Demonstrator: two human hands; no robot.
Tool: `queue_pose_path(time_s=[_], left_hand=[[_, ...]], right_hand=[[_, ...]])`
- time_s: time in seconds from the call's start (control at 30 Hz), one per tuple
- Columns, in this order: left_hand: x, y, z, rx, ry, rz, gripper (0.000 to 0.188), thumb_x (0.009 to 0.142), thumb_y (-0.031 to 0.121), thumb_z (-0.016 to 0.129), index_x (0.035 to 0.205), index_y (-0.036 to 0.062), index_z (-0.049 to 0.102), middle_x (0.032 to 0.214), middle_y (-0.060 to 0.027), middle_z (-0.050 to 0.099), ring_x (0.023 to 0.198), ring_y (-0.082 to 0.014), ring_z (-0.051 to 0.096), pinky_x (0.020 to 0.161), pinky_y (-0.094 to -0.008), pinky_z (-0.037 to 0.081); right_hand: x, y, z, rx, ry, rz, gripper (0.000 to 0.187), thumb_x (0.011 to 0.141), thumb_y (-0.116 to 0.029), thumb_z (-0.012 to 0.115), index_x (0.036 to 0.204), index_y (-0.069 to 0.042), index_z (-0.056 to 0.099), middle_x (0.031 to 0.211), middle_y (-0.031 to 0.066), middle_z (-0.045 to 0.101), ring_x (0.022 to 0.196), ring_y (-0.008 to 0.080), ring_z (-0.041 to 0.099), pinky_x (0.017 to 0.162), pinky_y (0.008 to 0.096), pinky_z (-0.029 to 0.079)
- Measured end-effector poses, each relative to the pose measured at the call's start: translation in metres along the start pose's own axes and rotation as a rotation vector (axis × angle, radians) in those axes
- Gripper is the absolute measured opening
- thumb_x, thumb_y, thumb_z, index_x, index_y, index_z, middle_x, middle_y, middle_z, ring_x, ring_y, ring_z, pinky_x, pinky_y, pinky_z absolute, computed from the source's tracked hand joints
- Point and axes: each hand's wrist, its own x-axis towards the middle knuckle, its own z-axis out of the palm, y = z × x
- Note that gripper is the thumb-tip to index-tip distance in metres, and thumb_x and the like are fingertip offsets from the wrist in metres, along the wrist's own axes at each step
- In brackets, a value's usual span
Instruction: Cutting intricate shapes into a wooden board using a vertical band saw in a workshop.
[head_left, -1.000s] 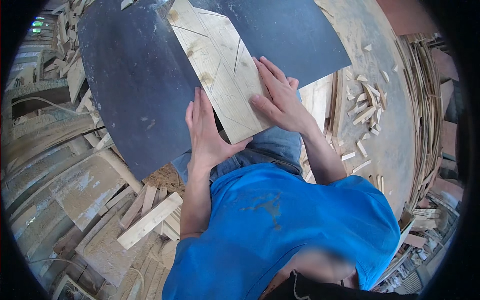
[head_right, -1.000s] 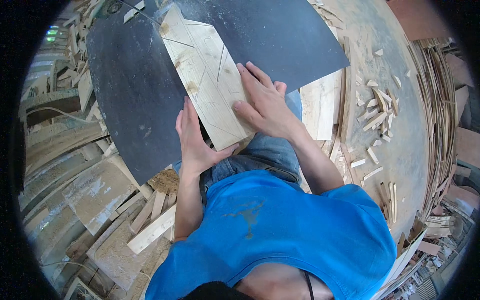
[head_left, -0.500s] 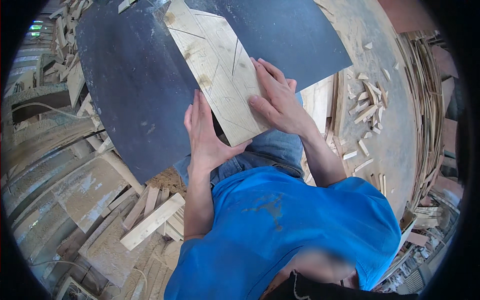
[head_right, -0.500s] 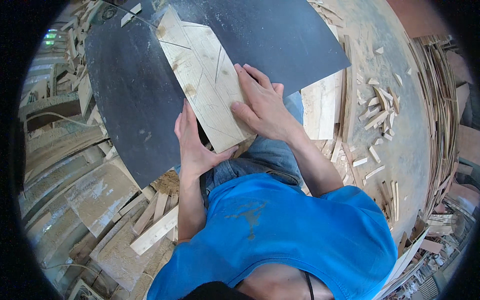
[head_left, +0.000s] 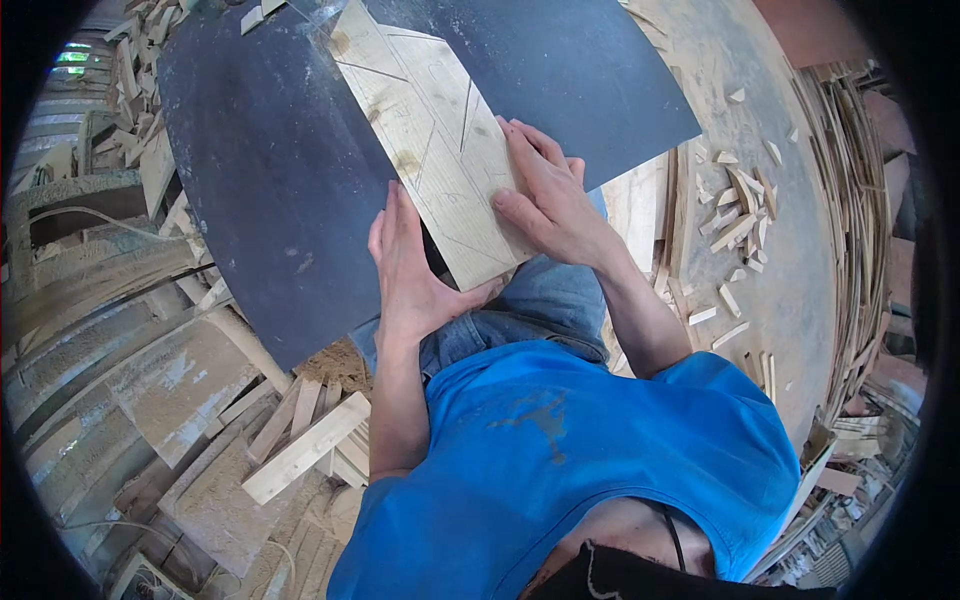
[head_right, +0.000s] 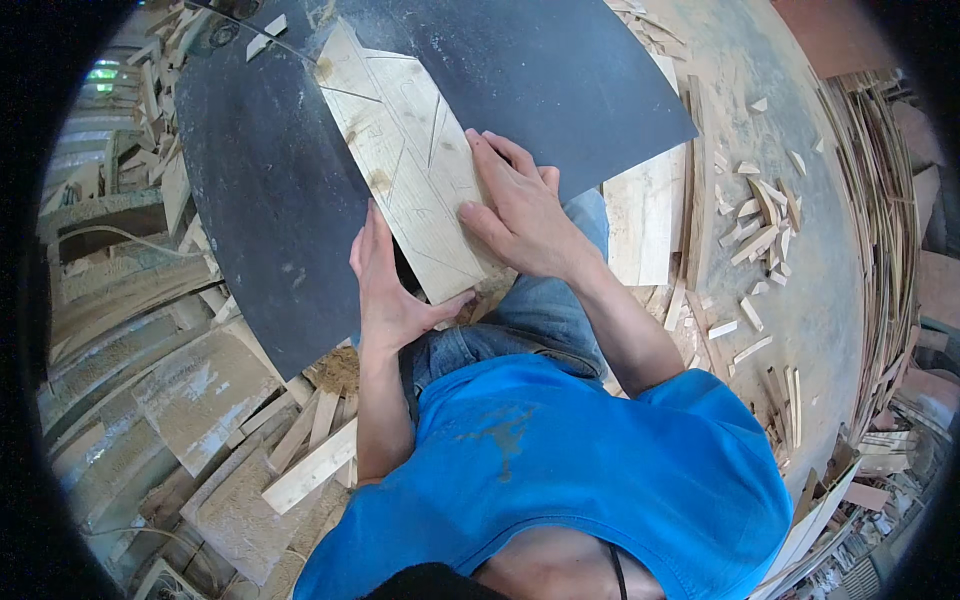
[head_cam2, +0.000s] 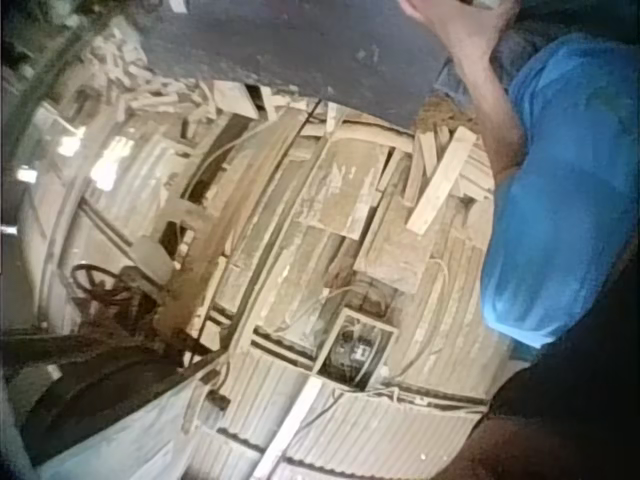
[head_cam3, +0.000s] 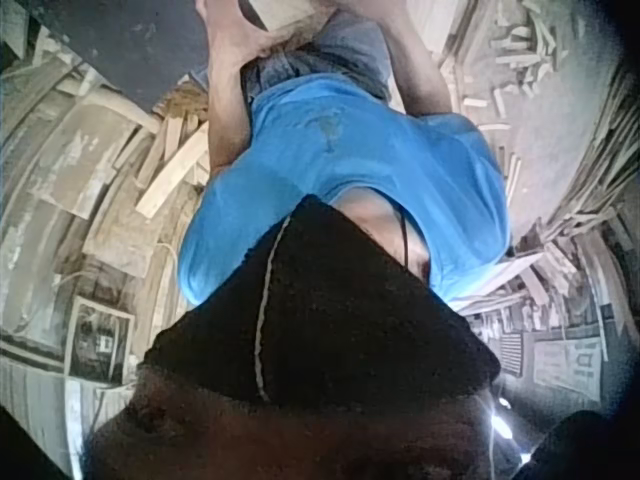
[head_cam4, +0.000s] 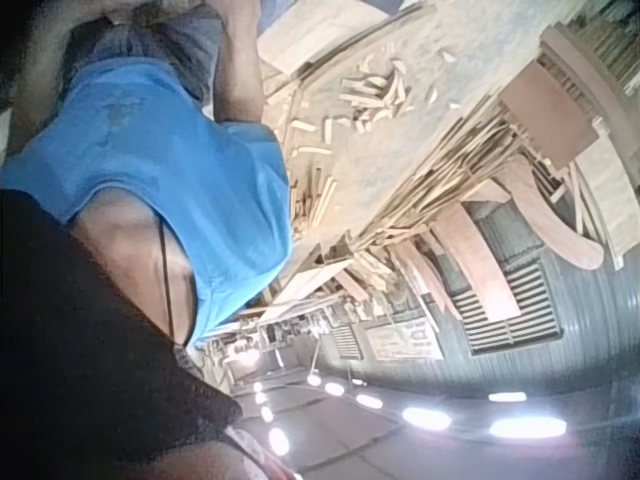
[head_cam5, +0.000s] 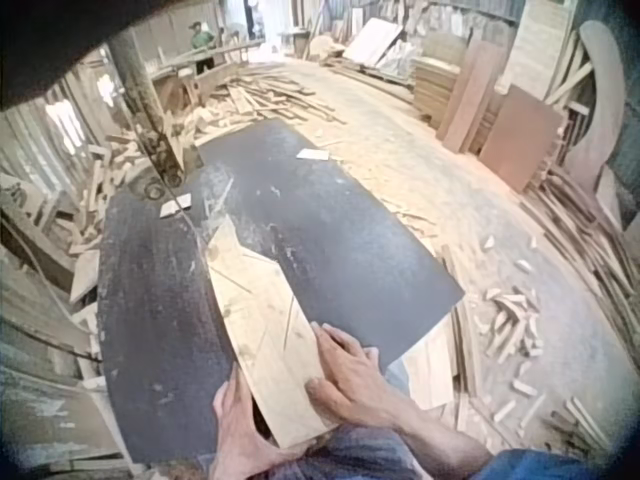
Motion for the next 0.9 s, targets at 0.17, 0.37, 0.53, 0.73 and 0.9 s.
queue_pose_path(time_s=[0.17, 0.37, 0.53, 0.73, 0.9], left_hand=[[0.002, 0.001, -0.001, -0.012, 0.005, -0.003, 0.151, 0.061, 0.055, 0.099, 0.170, -0.0055, 0.015, 0.169, -0.0375, 0.031, 0.158, -0.0471, 0.033, 0.129, -0.0605, 0.019], [0.005, -0.002, 0.000, -0.015, 0.009, 0.001, 0.152, 0.057, 0.050, 0.101, 0.170, -0.0055, 0.015, 0.169, -0.0371, 0.031, 0.158, -0.0467, 0.033, 0.129, -0.0600, 0.019], [0.005, -0.001, -0.001, -0.005, 0.008, -0.002, 0.154, 0.055, 0.046, 0.102, 0.170, -0.0055, 0.015, 0.170, -0.0364, 0.032, 0.158, -0.0464, 0.033, 0.130, -0.0593, 0.019], [0.010, -0.002, -0.001, -0.023, 0.004, 0.001, 0.155, 0.053, 0.046, 0.103, 0.170, -0.0070, 0.015, 0.169, -0.0363, 0.033, 0.157, -0.0463, 0.036, 0.129, -0.0587, 0.020], [0.010, -0.004, 0.000, 0.004, 0.019, -0.003, 0.155, 0.053, 0.045, 0.103, 0.170, -0.0070, 0.016, 0.169, -0.0357, 0.033, 0.157, -0.0458, 0.036, 0.130, -0.0582, 0.020]], right_hand=[[0.004, -0.001, -0.001, 0.013, 0.003, 0.002, 0.084, 0.102, -0.039, 0.055, 0.170, 0.004, 0.029, 0.167, 0.0284, 0.042, 0.159, 0.0372, 0.033, 0.120, 0.0483, 0.025], [0.007, 0.000, -0.001, 0.011, 0.004, 0.010, 0.084, 0.102, -0.038, 0.056, 0.169, 0.004, 0.029, 0.167, 0.0288, 0.043, 0.159, 0.0376, 0.033, 0.120, 0.0485, 0.025], [0.008, -0.001, -0.001, 0.027, 0.018, 0.012, 0.084, 0.102, -0.038, 0.057, 0.169, 0.004, 0.029, 0.167, 0.0294, 0.043, 0.159, 0.0381, 0.033, 0.120, 0.0486, 0.025], [0.012, 0.002, -0.001, 0.029, 0.018, 0.005, 0.085, 0.101, -0.039, 0.058, 0.169, 0.004, 0.030, 0.166, 0.0304, 0.043, 0.158, 0.0389, 0.034, 0.120, 0.0492, 0.025], [0.015, 0.002, -0.002, 0.022, 0.020, 0.000, 0.085, 0.101, -0.041, 0.057, 0.168, 0.004, 0.031, 0.165, 0.0307, 0.044, 0.158, 0.0391, 0.034, 0.120, 0.0497, 0.025]])
